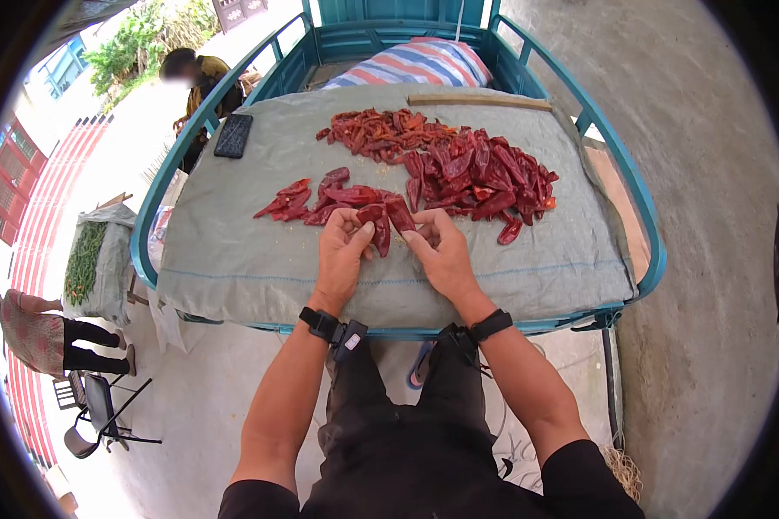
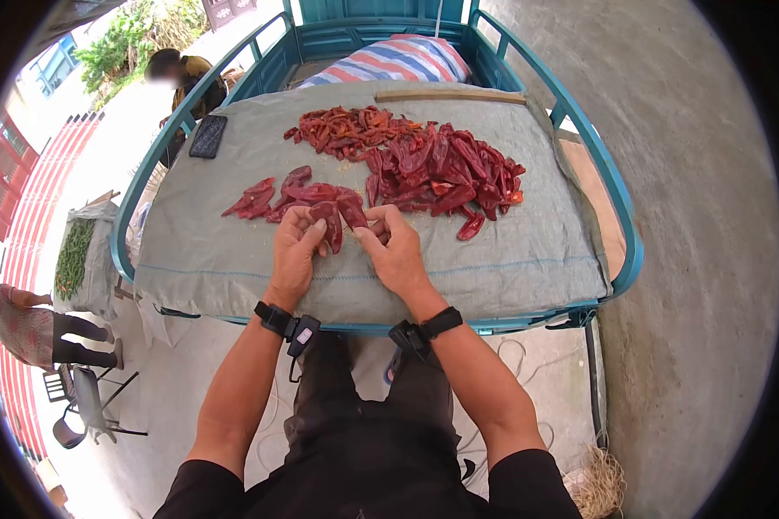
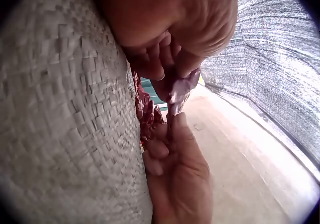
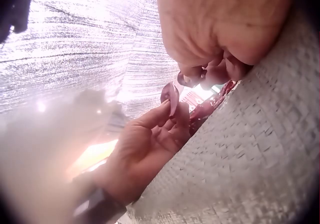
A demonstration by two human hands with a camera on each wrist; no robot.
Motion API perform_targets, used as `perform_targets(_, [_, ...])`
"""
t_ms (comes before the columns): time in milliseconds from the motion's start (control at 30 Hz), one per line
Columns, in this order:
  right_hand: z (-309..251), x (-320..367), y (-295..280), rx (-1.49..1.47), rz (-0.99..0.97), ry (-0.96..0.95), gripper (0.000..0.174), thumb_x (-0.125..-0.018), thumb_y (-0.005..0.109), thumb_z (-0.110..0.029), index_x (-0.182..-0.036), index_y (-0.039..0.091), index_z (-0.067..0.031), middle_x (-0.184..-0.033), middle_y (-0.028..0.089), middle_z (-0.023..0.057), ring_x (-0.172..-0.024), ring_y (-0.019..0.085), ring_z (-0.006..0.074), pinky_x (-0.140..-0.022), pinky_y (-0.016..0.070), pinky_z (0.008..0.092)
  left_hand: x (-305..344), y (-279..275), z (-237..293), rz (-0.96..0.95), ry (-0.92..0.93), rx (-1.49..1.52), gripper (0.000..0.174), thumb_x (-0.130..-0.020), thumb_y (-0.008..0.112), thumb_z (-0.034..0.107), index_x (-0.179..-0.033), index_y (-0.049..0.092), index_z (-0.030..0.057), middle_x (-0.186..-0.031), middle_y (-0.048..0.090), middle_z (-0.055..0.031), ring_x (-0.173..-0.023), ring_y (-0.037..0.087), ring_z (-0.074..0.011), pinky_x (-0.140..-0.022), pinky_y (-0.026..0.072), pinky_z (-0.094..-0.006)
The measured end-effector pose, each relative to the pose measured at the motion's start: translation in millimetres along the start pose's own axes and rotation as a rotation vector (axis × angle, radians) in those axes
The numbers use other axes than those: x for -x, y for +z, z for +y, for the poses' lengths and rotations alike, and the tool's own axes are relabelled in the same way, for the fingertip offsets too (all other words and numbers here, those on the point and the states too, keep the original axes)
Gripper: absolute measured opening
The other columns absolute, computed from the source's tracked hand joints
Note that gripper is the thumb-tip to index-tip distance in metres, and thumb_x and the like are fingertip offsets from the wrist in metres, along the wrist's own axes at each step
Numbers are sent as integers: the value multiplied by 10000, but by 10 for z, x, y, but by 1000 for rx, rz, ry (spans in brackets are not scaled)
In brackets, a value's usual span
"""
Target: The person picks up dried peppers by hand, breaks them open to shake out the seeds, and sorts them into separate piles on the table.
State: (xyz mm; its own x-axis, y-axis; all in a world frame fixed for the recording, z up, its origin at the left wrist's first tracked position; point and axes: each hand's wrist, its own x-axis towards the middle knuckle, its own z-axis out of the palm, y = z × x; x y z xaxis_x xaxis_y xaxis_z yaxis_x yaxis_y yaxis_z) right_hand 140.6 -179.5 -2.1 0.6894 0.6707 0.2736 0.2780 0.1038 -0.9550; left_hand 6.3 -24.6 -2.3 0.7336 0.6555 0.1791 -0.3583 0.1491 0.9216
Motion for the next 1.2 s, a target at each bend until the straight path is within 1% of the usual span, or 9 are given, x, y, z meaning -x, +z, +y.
perform_targets(200, [-186,-71,-128,156,100,5,237,-987,789,-128,-1121,638,-4,-835,707,105,-732,675,180,-701,555,353,2,-2,-7,17,-26,-28,140,-1125,695,111,-1136,558,88,-954,644,6,-716,561,-63,-612,448,-232])
perform_targets(467, [-344,-340,-258,340,208,-25,210,-964,785,-92,-1071,620,-18,-848,733,151,-756,740,288,-727,580,424,30,60,29,52,-16,33,167,-1128,711,169,-1154,560,104,-936,671,13,-704,621,-65,-566,438,-219])
perform_targets(567, [-412,-411,-181,400,182,-60,217,-957,794,-82,-1041,603,-21,-846,725,173,-773,735,364,-730,571,452,10,32,-13,57,-9,0,168,-1125,718,164,-1159,561,112,-936,654,35,-715,610,-44,-556,419,-211])
perform_targets(667, [-347,-526,-84,541,164,-205,237,-955,801,-91,-1018,582,-26,-869,725,195,-827,729,434,-736,556,509,-1,28,-50,54,13,-11,168,-1124,721,161,-1164,564,118,-936,651,41,-723,607,-38,-554,411,-212])
perform_targets(767, [-308,-651,10,709,141,-250,240,-966,783,-108,-1042,573,-21,-906,734,223,-888,721,481,-765,553,565,4,34,-44,44,1,-24,169,-1124,723,166,-1167,565,121,-934,649,43,-724,599,-35,-555,406,-213])
perform_targets(900, [-254,-823,121,841,108,-275,230,-985,743,-129,-1092,576,-15,-940,738,249,-946,742,491,-812,582,593,24,45,18,53,-33,-43,150,-1118,714,99,-1161,571,83,-970,632,39,-808,569,-30,-658,474,-221])
perform_targets(967, [-206,-908,187,894,98,-243,231,-989,730,-142,-1111,580,-15,-935,736,254,-963,746,503,-839,598,598,5,30,-3,50,-22,-51,149,-1113,714,89,-1159,572,83,-973,631,39,-814,568,-29,-661,471,-221])
perform_targets(1067, [-148,-994,256,1000,67,-150,228,-996,727,-176,-1114,605,-24,-1029,747,258,-978,760,494,-842,611,588,3,35,0,42,-27,-47,153,-1108,713,80,-1161,569,82,-978,631,39,-820,564,-28,-659,460,-220])
perform_targets(1200, [-214,-927,267,1131,82,-181,233,-1003,727,-207,-1128,638,-32,-1083,726,223,-961,768,461,-839,623,551,11,67,19,43,-29,-16,160,-1108,711,80,-1168,564,82,-993,635,36,-819,562,-28,-652,448,-217])
